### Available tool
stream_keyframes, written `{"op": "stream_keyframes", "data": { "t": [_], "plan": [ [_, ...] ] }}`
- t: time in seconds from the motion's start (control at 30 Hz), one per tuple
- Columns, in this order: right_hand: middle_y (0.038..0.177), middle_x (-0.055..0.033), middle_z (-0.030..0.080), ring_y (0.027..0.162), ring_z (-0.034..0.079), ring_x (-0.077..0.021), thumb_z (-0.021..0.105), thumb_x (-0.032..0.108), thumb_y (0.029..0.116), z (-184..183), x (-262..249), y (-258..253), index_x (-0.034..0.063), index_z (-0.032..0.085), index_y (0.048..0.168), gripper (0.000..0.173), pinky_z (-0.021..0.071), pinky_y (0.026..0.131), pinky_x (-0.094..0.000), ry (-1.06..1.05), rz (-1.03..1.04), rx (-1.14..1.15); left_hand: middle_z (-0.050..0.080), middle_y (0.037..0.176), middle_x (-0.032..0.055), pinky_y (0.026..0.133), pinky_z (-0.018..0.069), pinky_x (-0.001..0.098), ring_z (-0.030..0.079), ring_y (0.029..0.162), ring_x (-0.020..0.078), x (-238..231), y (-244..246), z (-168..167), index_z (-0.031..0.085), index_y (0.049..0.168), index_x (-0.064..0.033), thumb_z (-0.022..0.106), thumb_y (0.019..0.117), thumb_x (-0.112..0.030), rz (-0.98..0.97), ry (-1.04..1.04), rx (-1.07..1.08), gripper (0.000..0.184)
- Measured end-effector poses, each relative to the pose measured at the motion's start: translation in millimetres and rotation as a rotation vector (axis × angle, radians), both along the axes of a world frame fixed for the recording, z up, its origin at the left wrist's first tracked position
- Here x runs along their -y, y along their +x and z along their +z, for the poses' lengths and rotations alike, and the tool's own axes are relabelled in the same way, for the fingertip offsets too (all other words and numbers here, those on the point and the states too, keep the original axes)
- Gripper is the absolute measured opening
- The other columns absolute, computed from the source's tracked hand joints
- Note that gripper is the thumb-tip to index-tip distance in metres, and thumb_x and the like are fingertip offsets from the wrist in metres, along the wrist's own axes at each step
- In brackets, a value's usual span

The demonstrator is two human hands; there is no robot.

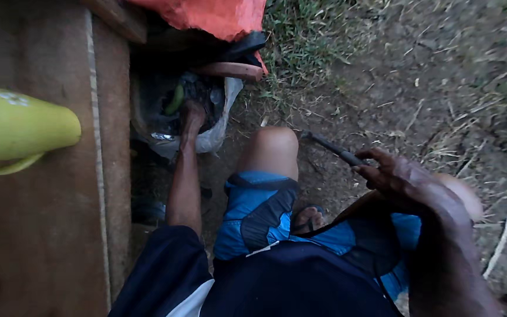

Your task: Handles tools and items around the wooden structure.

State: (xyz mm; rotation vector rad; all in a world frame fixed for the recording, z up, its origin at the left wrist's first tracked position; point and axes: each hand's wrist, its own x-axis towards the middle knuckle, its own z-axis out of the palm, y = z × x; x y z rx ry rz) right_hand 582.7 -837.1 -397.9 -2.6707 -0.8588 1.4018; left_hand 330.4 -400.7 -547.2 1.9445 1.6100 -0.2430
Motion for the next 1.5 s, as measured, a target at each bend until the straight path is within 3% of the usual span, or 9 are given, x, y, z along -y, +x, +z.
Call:
{"op": "stream_keyframes", "data": {
  "t": [0.17,0.4,0.63,0.83,0.97,1.07,1.13,1.33,1.5],
  "plan": [
    [0.086,-0.0143,0.07,0.073,0.068,-0.0361,0.055,0.047,0.104,-6,3,5,0.0324,0.057,0.138,0.037,0.0541,0.068,-0.0636,0.0,-0.007,-0.013,0.062,0.12,0.0145,0.078,0.0591,0.0383,0.067,0.091,0.0202,-12,-37,-16,0.04,0.15,-0.0085,0.053,0.106,-0.032,0.325,-0.238,0.378,0.052],
    [0.086,-0.0153,0.07,0.074,0.069,-0.0369,0.056,0.045,0.1041,-5,0,5,0.0318,0.057,0.137,0.036,0.0538,0.069,-0.0658,-0.01,-0.004,-0.013,0.067,0.115,0.0083,0.08,0.0583,0.0325,0.068,0.091,0.0149,-7,-55,-16,0.039,0.147,-0.0065,0.049,0.109,-0.027,0.301,-0.245,0.6,0.044],
    [0.084,-0.0144,0.07,0.071,0.068,-0.0362,0.055,0.046,0.1045,-5,1,2,0.0315,0.058,0.135,0.034,0.054,0.067,-0.0647,0.0,0.007,-0.001,0.066,0.12,0.0093,0.085,0.0574,0.0331,0.067,0.095,0.0147,-8,-47,-15,0.049,0.143,-0.0069,0.05,0.1081,-0.035,0.187,-0.11,0.571,0.045],
    [0.086,-0.0149,0.07,0.073,0.069,-0.0365,0.054,0.047,0.1043,-4,-1,0,0.0312,0.058,0.137,0.036,0.0544,0.068,-0.0659,-0.013,-0.002,-0.001,0.066,0.131,0.0087,0.099,0.0551,0.0366,0.066,0.113,0.0161,0,-53,0,0.055,0.141,-0.0066,0.052,0.1073,-0.033,0.154,-0.08,0.645,0.042],
    [0.089,-0.0164,0.07,0.075,0.068,-0.0381,0.057,0.044,0.1041,1,-6,-2,0.0296,0.058,0.137,0.035,0.0536,0.069,-0.066,-0.016,-0.008,-0.001,0.065,0.133,0.0105,0.107,0.0499,0.0406,0.063,0.122,0.0172,4,-58,7,0.056,0.141,-0.0087,0.052,0.1068,-0.042,0.095,0.015,0.503,0.048],
    [0.087,-0.0163,0.069,0.073,0.067,-0.0374,0.056,0.043,0.1045,2,-7,-4,0.0285,0.058,0.137,0.035,0.0531,0.068,-0.0651,-0.008,-0.002,0.004,0.067,0.125,0.0149,0.1,0.0529,0.0437,0.066,0.111,0.0212,-1,-58,12,0.055,0.141,-0.0049,0.048,0.1082,-0.041,0.046,0.052,0.429,0.049],
    [0.087,-0.0159,0.069,0.072,0.068,-0.0369,0.056,0.043,0.1045,3,-9,-5,0.029,0.058,0.136,0.035,0.0536,0.067,-0.0645,-0.01,-0.007,0.001,0.069,0.12,0.0125,0.096,0.0569,0.0393,0.069,0.105,0.0178,-10,-59,13,0.051,0.142,-0.0026,0.046,0.1095,-0.036,0.049,0.027,0.474,0.047],
    [0.091,-0.0179,0.071,0.076,0.069,-0.0397,0.057,0.043,0.1041,6,-15,-5,0.0282,0.058,0.138,0.037,0.0534,0.07,-0.0665,-0.04,0.004,-0.006,0.069,0.106,0.0091,0.083,0.0626,0.0381,0.072,0.091,0.0199,-12,-64,31,0.045,0.143,-0.0035,0.042,0.1116,-0.028,0.173,-0.183,0.803,0.04],
    [0.089,-0.0165,0.071,0.073,0.069,-0.0382,0.057,0.046,0.1035,-1,-9,-6,0.0303,0.057,0.137,0.037,0.0542,0.068,-0.0666,-0.016,0.004,0.011,0.063,0.098,0.0064,0.087,0.0598,0.0502,0.068,0.088,0.024,3,-73,37,0.05,0.131,-0.0077,0.039,0.1118,-0.025,0.25,-0.47,1.138,0.028]
  ]
}}
